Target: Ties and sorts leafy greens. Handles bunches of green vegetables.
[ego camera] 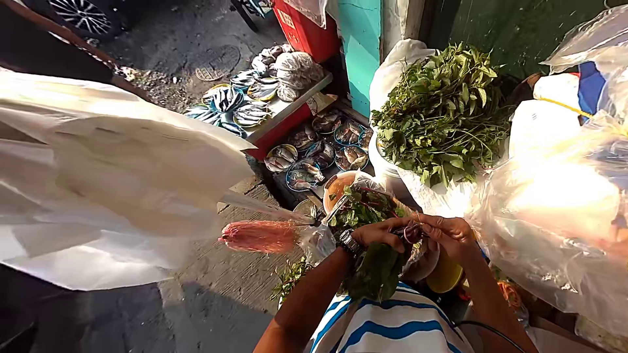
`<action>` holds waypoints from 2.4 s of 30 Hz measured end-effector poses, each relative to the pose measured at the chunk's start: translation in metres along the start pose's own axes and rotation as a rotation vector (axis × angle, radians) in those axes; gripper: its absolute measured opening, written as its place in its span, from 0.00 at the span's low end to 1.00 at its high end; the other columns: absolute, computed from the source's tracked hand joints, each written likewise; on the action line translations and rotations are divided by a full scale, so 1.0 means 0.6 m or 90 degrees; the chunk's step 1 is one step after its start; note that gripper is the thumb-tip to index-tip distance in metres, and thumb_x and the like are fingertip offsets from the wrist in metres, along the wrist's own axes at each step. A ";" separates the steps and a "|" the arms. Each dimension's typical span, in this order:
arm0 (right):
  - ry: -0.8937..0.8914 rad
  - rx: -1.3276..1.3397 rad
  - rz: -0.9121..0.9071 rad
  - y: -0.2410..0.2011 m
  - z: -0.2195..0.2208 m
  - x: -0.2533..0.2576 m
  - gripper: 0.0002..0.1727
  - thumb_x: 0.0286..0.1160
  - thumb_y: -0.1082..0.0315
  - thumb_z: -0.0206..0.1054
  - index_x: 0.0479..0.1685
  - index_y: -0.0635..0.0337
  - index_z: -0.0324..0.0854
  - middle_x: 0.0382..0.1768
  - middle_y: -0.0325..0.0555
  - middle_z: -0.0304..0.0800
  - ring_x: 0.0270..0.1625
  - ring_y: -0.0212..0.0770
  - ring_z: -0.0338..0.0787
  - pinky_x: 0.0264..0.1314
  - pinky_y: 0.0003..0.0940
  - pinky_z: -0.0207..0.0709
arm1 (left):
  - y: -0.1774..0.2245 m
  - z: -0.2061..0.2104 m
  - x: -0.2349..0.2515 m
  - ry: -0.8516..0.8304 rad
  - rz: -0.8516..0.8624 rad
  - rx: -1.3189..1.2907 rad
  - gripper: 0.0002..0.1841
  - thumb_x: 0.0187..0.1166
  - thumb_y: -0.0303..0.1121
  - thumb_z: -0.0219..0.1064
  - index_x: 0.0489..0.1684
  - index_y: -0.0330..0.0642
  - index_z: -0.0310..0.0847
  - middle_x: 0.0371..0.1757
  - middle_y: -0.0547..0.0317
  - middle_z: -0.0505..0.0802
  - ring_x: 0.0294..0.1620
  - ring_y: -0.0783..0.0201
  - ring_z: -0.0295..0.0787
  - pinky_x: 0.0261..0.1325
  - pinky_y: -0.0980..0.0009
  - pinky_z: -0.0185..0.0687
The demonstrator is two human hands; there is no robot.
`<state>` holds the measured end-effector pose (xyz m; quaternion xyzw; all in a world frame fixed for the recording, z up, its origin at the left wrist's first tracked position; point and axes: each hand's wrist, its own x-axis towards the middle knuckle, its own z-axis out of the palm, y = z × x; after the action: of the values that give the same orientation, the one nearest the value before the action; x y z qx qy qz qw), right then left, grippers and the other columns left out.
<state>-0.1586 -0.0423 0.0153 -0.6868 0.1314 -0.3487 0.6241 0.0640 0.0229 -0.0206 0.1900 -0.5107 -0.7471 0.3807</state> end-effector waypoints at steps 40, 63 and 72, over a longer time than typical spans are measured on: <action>-0.085 0.130 0.199 0.119 0.065 -0.009 0.57 0.63 0.26 0.69 0.81 0.68 0.67 0.74 0.47 0.83 0.72 0.34 0.84 0.75 0.33 0.78 | 0.055 0.079 -0.110 0.843 0.355 -0.073 0.23 0.71 0.34 0.69 0.65 0.36 0.76 0.43 0.56 0.95 0.42 0.65 0.94 0.50 0.66 0.92; -0.499 -0.062 0.769 0.230 0.262 -0.113 0.38 0.47 0.67 0.84 0.66 0.67 0.77 0.48 0.47 0.95 0.48 0.35 0.95 0.53 0.35 0.92 | -0.425 0.237 -0.320 1.148 0.244 -0.780 0.35 0.90 0.64 0.31 0.72 0.48 0.72 0.55 0.52 0.90 0.54 0.56 0.88 0.54 0.52 0.85; -1.094 -0.375 0.462 0.432 0.591 -0.109 0.40 0.64 0.60 0.82 0.81 0.60 0.74 0.69 0.59 0.86 0.73 0.54 0.84 0.80 0.56 0.72 | -0.589 0.331 -0.446 1.432 0.105 -0.890 0.34 0.95 0.56 0.34 0.77 0.36 0.72 0.58 0.42 0.89 0.49 0.50 0.89 0.52 0.49 0.84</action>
<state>0.0882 0.2211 -0.2433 -0.7531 -0.0828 0.5305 0.3802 -0.0313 0.4162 -0.2891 0.4352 0.5601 -0.2624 0.6543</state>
